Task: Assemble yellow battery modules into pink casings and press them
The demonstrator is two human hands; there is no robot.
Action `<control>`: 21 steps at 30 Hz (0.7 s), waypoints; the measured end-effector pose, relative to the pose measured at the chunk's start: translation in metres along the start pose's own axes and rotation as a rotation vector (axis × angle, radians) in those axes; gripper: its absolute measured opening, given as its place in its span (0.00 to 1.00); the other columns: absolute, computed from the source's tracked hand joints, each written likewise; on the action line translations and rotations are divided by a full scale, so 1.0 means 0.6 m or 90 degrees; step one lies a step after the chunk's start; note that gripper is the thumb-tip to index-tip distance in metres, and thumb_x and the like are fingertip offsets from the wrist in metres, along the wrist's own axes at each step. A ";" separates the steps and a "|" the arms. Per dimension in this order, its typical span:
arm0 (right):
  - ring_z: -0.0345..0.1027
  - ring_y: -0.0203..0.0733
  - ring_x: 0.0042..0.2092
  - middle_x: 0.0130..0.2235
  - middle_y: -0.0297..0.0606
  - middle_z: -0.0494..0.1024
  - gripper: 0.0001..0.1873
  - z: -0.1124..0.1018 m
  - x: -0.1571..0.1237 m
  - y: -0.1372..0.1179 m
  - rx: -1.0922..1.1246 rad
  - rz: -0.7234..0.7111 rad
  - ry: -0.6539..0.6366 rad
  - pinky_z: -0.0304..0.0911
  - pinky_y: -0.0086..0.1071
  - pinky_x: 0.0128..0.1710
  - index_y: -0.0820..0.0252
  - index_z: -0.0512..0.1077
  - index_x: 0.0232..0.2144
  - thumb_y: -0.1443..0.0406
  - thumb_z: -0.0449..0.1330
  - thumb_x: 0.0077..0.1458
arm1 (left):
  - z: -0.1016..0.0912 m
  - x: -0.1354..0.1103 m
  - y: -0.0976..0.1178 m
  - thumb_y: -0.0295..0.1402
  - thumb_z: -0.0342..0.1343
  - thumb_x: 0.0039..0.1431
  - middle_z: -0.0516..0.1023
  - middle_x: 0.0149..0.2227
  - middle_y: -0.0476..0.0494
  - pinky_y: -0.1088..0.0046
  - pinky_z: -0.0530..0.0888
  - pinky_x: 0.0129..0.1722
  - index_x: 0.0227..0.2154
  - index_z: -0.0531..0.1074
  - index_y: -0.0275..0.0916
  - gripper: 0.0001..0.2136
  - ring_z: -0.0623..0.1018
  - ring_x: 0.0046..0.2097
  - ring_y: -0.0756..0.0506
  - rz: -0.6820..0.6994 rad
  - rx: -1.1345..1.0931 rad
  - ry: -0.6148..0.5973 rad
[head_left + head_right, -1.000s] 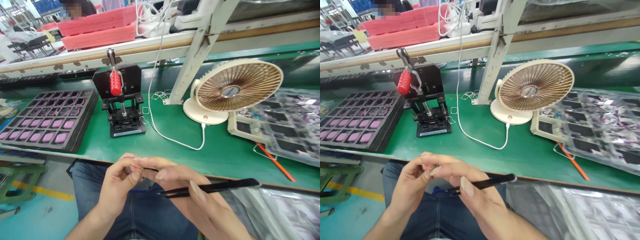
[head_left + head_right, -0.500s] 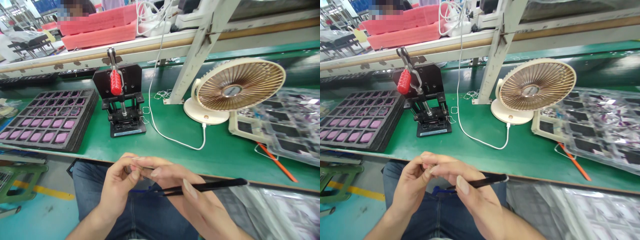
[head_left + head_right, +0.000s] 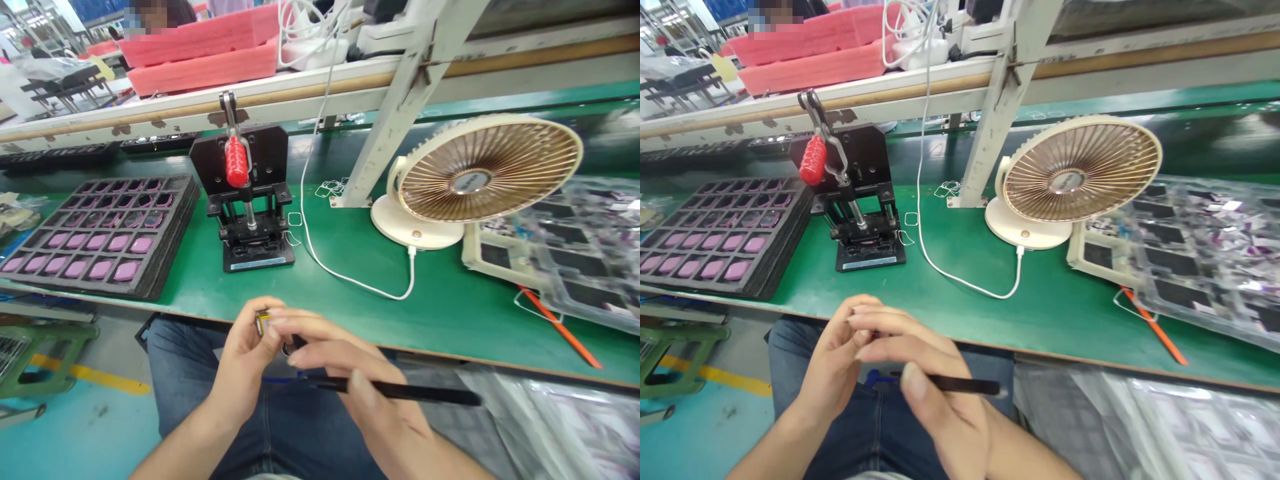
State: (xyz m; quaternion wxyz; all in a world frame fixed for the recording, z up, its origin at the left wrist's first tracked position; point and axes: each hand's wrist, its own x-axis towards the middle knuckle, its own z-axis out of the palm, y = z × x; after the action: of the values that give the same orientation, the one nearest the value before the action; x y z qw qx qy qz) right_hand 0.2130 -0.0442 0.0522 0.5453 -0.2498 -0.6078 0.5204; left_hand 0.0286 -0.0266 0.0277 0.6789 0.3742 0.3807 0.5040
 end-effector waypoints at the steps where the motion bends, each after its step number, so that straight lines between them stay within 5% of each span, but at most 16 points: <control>1: 0.70 0.56 0.66 0.60 0.44 0.79 0.22 -0.004 -0.005 0.003 -0.004 0.005 0.052 0.68 0.50 0.66 0.47 0.82 0.54 0.51 0.50 0.77 | 0.001 0.002 0.001 0.39 0.66 0.68 0.78 0.45 0.44 0.73 0.73 0.39 0.57 0.76 0.47 0.17 0.77 0.41 0.48 -0.027 -0.025 -0.006; 5: 0.75 0.44 0.44 0.38 0.42 0.79 0.29 -0.029 -0.024 0.030 -0.004 0.014 0.292 0.75 0.33 0.43 0.52 0.85 0.40 0.46 0.50 0.76 | -0.007 0.009 -0.002 0.36 0.65 0.69 0.80 0.51 0.37 0.73 0.72 0.32 0.65 0.68 0.46 0.24 0.79 0.39 0.47 -0.035 -0.070 -0.006; 10: 0.68 0.37 0.27 0.31 0.37 0.77 0.18 -0.061 -0.054 0.080 0.031 0.135 0.388 0.64 0.29 0.24 0.54 0.84 0.41 0.51 0.60 0.73 | -0.022 0.017 -0.007 0.36 0.65 0.69 0.82 0.53 0.32 0.70 0.76 0.33 0.55 0.74 0.40 0.15 0.83 0.41 0.44 -0.032 -0.028 -0.016; 15: 0.77 0.42 0.32 0.35 0.37 0.84 0.13 -0.076 -0.128 0.070 -0.085 0.176 0.441 0.74 0.38 0.37 0.50 0.83 0.49 0.56 0.72 0.64 | -0.017 0.002 -0.001 0.37 0.68 0.66 0.83 0.55 0.30 0.70 0.79 0.37 0.53 0.77 0.39 0.16 0.83 0.41 0.43 -0.097 0.008 0.024; 18: 0.78 0.44 0.41 0.40 0.39 0.83 0.09 -0.093 -0.175 0.045 -0.185 0.152 0.471 0.74 0.40 0.46 0.51 0.85 0.41 0.55 0.68 0.67 | -0.029 0.006 -0.008 0.37 0.69 0.64 0.84 0.55 0.31 0.70 0.81 0.38 0.53 0.78 0.40 0.17 0.83 0.40 0.44 -0.136 0.034 0.041; 21: 0.77 0.48 0.50 0.46 0.41 0.82 0.15 -0.134 -0.221 0.010 -0.300 0.144 0.533 0.72 0.44 0.55 0.52 0.82 0.40 0.53 0.60 0.71 | -0.041 0.021 -0.020 0.37 0.73 0.59 0.82 0.58 0.30 0.70 0.83 0.36 0.56 0.78 0.41 0.23 0.85 0.43 0.40 -0.189 0.053 0.040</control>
State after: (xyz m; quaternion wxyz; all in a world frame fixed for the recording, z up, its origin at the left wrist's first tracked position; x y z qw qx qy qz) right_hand 0.3229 -0.1289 -0.0179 0.6114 -0.6184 -0.4069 0.2796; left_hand 0.0139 -0.0138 0.0045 0.7175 0.3256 0.4737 0.3935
